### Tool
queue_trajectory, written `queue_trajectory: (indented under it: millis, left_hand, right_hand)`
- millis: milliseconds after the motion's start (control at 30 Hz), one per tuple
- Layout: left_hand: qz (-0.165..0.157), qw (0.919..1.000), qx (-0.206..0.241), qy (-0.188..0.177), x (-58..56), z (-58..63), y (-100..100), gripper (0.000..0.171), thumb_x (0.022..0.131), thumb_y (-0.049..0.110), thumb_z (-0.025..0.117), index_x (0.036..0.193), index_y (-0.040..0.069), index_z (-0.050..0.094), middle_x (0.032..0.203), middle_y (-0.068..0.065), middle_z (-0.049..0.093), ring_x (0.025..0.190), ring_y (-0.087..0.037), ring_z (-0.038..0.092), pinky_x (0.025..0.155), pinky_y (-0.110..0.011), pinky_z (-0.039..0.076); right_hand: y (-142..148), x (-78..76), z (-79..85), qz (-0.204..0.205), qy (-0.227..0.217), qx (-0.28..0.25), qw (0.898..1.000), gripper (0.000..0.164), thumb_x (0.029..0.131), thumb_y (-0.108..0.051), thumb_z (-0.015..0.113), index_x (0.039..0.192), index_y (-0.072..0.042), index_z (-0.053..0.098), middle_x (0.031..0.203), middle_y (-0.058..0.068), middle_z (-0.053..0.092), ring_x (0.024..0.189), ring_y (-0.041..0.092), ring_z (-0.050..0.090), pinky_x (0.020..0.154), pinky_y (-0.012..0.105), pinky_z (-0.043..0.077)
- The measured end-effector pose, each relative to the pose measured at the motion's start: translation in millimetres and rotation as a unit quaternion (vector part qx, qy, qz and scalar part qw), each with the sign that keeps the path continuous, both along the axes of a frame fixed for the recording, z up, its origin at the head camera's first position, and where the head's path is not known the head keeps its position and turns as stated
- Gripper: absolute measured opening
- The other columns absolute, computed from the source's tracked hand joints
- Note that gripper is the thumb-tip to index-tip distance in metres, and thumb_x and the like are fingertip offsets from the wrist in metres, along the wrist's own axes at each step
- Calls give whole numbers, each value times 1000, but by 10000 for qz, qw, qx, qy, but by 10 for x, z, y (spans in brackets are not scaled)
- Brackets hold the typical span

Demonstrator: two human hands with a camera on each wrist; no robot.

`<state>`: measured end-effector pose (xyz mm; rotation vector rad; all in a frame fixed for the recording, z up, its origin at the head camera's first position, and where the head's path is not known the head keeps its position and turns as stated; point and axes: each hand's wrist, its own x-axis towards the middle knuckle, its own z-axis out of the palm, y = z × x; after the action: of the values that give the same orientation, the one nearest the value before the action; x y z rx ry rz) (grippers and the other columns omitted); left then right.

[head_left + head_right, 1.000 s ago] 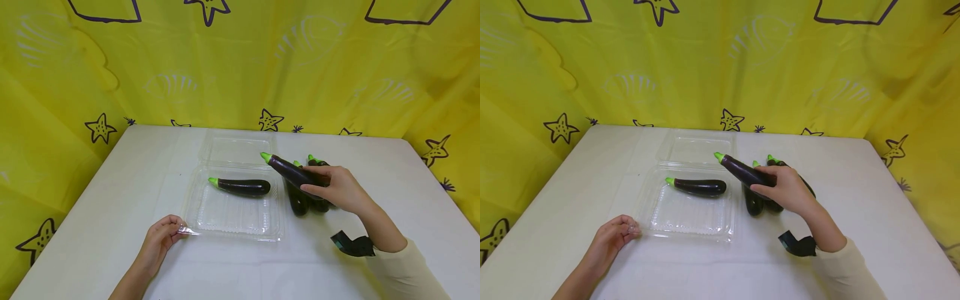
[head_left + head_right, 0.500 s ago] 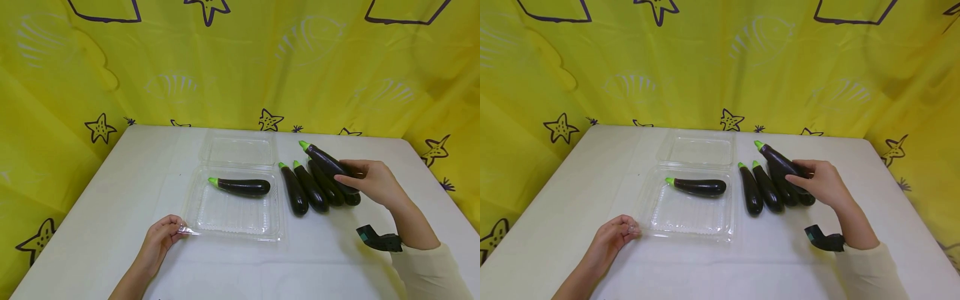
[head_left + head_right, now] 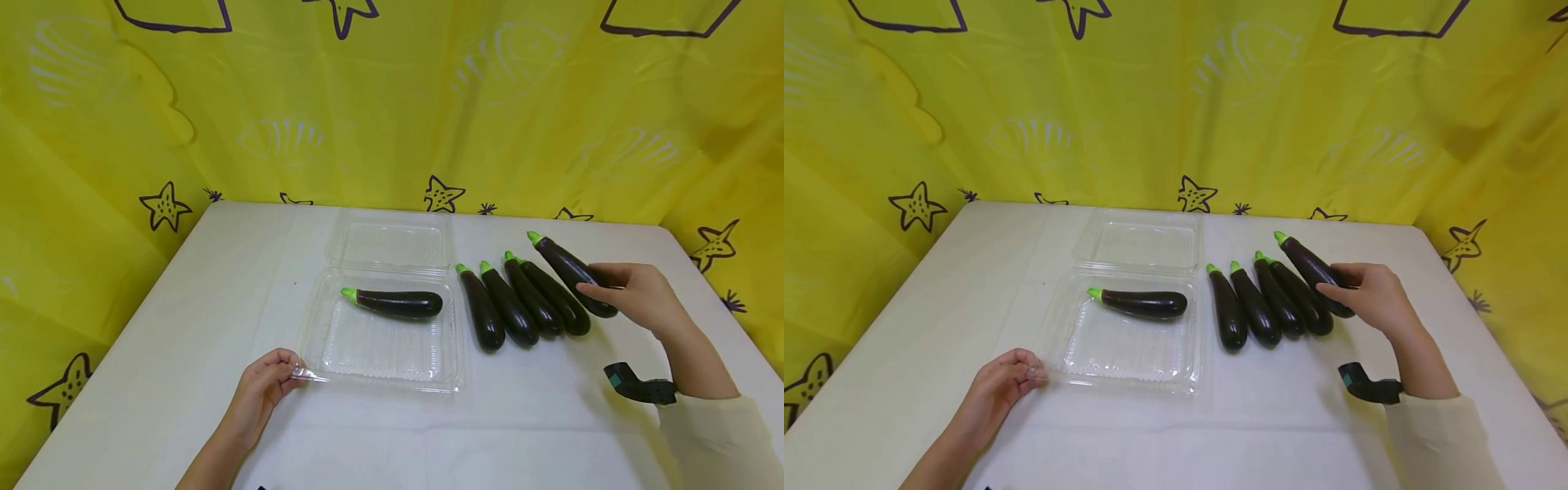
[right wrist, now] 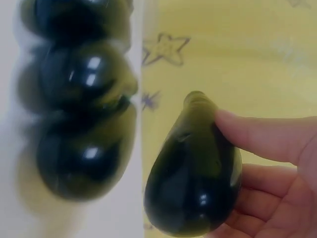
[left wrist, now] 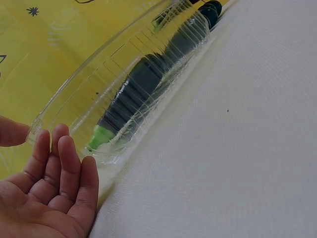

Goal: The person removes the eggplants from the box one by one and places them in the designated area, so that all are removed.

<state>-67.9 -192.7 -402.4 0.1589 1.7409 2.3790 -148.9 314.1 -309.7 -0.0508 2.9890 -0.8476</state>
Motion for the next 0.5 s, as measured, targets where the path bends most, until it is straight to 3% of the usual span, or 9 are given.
queue_trajectory:
  millis: [133, 500]
  left_hand:
    - [6, 9999, 91, 71, -3, 2, 9, 21, 90, -3, 40, 85, 5, 58, 85, -2, 60, 77, -11, 59, 76, -26, 50]
    - [45, 10000, 43, -5, 3, 0, 14, 20, 89, -3, 40, 85, 5, 58, 84, -2, 60, 77, -11, 59, 75, -26, 50]
  right_hand:
    - [97, -34, -43, -89, -134, 49, 9999, 62, 87, -34, 62, 124, 14, 47, 113, 35, 52, 97, 44, 51, 72, 52, 46]
    - [269, -90, -221, -306, -686, -37, 9972, 71, 87, -40, 59, 125, 17, 43, 117, 38, 48, 103, 50, 45, 80, 59, 41]
